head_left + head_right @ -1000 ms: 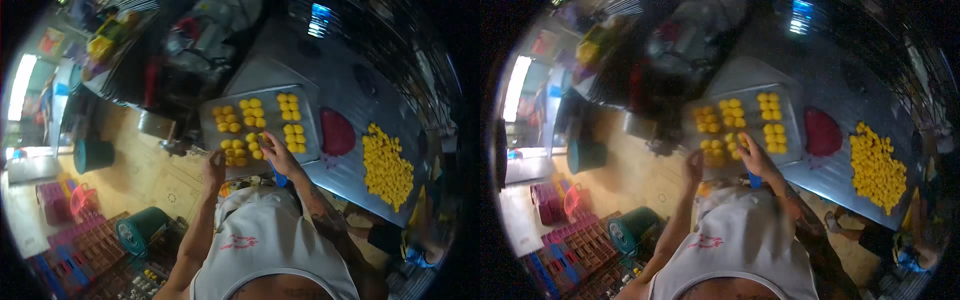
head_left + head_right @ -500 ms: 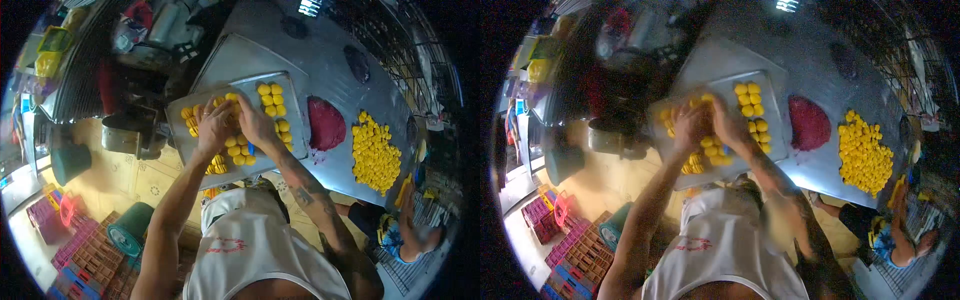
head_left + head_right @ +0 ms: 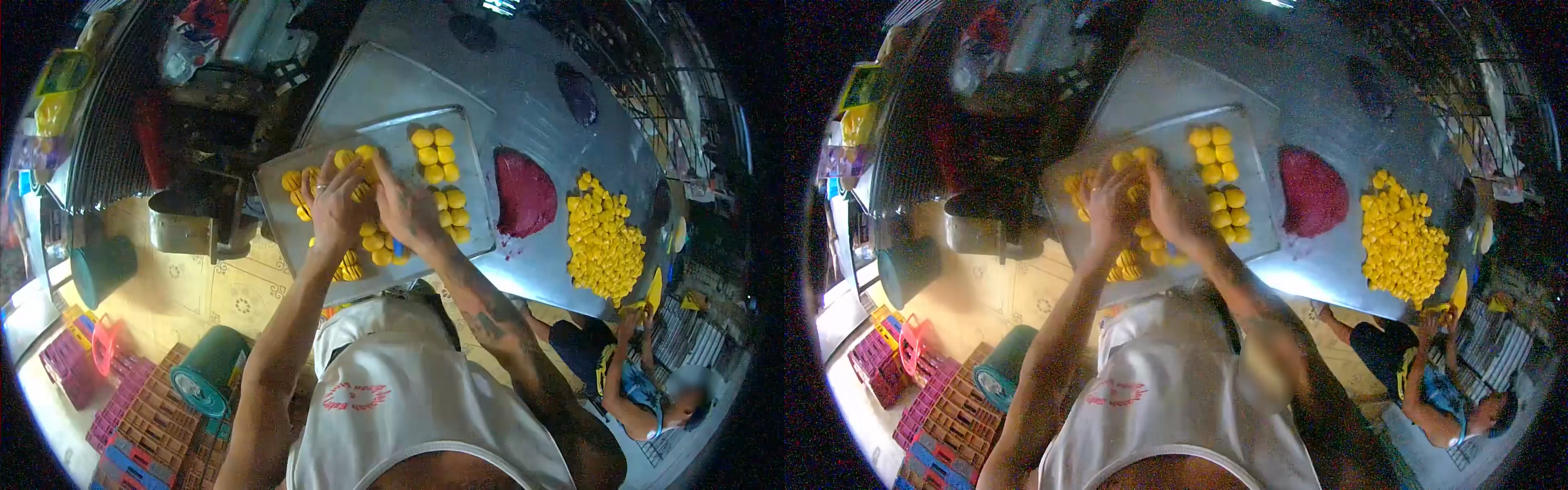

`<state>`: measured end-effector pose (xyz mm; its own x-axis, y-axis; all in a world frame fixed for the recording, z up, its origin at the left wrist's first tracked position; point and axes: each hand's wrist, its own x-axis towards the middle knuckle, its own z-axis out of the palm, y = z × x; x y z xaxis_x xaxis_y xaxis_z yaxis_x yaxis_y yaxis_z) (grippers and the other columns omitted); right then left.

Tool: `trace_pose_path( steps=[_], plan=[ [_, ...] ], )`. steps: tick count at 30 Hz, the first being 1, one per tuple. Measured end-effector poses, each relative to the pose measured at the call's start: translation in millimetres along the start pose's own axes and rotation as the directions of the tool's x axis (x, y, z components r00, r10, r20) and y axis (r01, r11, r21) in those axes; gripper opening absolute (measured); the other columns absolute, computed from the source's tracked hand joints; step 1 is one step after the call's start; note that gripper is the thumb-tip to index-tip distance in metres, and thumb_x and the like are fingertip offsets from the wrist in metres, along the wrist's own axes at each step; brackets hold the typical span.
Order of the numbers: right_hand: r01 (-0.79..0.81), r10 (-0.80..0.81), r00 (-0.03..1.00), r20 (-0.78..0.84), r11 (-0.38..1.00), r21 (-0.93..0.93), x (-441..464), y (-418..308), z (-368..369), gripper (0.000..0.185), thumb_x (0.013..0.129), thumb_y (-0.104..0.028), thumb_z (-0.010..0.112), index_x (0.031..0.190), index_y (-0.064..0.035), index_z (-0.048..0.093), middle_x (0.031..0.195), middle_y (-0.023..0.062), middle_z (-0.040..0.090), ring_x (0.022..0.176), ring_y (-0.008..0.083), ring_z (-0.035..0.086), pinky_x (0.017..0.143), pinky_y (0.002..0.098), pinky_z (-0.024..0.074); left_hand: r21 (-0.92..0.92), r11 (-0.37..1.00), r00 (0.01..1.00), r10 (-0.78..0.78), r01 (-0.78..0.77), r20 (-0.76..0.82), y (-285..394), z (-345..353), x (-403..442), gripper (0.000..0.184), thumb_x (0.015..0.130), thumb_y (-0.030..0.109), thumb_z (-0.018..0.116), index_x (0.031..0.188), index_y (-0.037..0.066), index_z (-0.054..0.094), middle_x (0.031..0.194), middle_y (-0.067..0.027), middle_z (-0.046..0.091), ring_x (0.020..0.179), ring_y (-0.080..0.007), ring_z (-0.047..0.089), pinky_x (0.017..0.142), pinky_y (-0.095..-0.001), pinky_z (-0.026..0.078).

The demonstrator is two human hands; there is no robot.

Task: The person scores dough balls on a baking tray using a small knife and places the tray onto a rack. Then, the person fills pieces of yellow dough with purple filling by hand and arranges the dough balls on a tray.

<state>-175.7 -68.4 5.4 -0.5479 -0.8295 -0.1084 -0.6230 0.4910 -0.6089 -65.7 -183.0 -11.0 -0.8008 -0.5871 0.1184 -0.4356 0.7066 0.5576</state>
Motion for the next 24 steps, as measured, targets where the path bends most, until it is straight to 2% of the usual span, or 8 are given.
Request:
trace_pose_path(
  steps=[2,7,13,14,17,20,23,24],
  plan=[
    [0.122,-0.148,0.979,-0.14,0.976,-0.181,17,22,31,0.056,0.088,-0.014,0.056,0.143,-0.0092,0.044,0.076,0.0218,0.066,0.065,0.0398,0.066,0.058,0.0494,0.051,0.004,1.0,1.0,0.023,-0.023,0.002,-4,4,-10,0.037,0.08,0.026,0.071,0.115,0.015,0.068,0.131,0.0015,0.061,0.139,-0.0276,0.038,0.113,-0.0563,0.014],
    [0.166,-0.178,0.976,-0.125,0.981,-0.1,-49,5,10,0.053,0.088,-0.013,0.056,0.14,-0.0079,0.046,0.072,0.0216,0.065,0.061,0.0397,0.064,0.055,0.0492,0.0507,-0.021,1.0,0.999,-0.01,0.009,-0.036,1,5,-9,0.034,0.082,0.023,0.069,0.115,0.014,0.068,0.129,-0.0006,0.062,0.139,-0.0287,0.039,0.114,-0.0544,0.013],
    [0.008,-0.01,1.0,-0.017,0.995,-0.096,6,-7,8,0.051,0.089,-0.008,0.054,0.139,-0.0066,0.046,0.072,0.0219,0.065,0.06,0.0398,0.064,0.054,0.0473,0.051,-0.019,0.999,0.999,-0.031,0.03,-0.026,-5,8,-7,0.035,0.08,0.023,0.071,0.114,0.014,0.068,0.127,0.0001,0.063,0.137,-0.0274,0.041,0.114,-0.0535,0.013],
    [0.154,-0.157,0.97,-0.184,0.988,-0.031,18,1,23,0.05,0.089,-0.008,0.053,0.139,-0.0064,0.046,0.072,0.0219,0.065,0.061,0.0396,0.064,0.053,0.0473,0.0509,-0.02,0.999,0.999,-0.047,0.046,-0.013,-8,12,-7,0.035,0.079,0.022,0.071,0.113,0.015,0.068,0.128,0.0003,0.063,0.137,-0.0272,0.041,0.114,-0.0535,0.013],
    [0.2,-0.219,0.957,-0.192,0.973,-0.111,-5,6,19,0.051,0.089,-0.009,0.054,0.139,-0.0059,0.045,0.074,0.0221,0.066,0.061,0.0394,0.064,0.054,0.0483,0.0509,-0.007,0.998,0.998,-0.061,0.06,-0.005,-6,16,-12,0.036,0.078,0.02,0.072,0.113,0.016,0.068,0.128,0.0001,0.063,0.137,-0.0277,0.041,0.114,-0.0539,0.014],
    [-0.025,0.034,0.979,0.201,0.999,-0.048,-58,3,3,0.051,0.088,-0.009,0.056,0.138,-0.0069,0.047,0.074,0.0197,0.066,0.064,0.0383,0.064,0.058,0.0467,0.051,-0.001,1.0,0.999,-0.008,0.008,-0.041,-20,20,-18,0.036,0.077,0.02,0.072,0.113,0.016,0.068,0.129,-0.0009,0.063,0.136,-0.0286,0.042,0.114,-0.0543,0.015],
    [0.108,-0.106,0.994,-0.026,0.99,0.086,-90,-3,-23,0.053,0.088,-0.009,0.058,0.139,-0.0081,0.047,0.073,0.0183,0.065,0.066,0.0373,0.064,0.059,0.0455,0.0513,-0.041,0.998,0.997,0.043,-0.045,-0.057,-8,-9,-23,0.036,0.077,0.021,0.073,0.112,0.015,0.068,0.129,-0.0017,0.062,0.136,-0.0292,0.041,0.113,-0.0548,0.019],
    [0.003,-0.008,0.997,0.071,0.998,0.066,-98,-2,-29,0.051,0.088,-0.01,0.058,0.138,-0.0088,0.049,0.077,0.0193,0.066,0.067,0.0376,0.065,0.061,0.047,0.0515,-0.081,0.996,0.998,0.019,-0.024,-0.06,1,-21,-29,0.036,0.077,0.021,0.073,0.111,0.014,0.068,0.13,-0.0019,0.061,0.136,-0.0295,0.041,0.112,-0.0552,0.02]
  ],
)
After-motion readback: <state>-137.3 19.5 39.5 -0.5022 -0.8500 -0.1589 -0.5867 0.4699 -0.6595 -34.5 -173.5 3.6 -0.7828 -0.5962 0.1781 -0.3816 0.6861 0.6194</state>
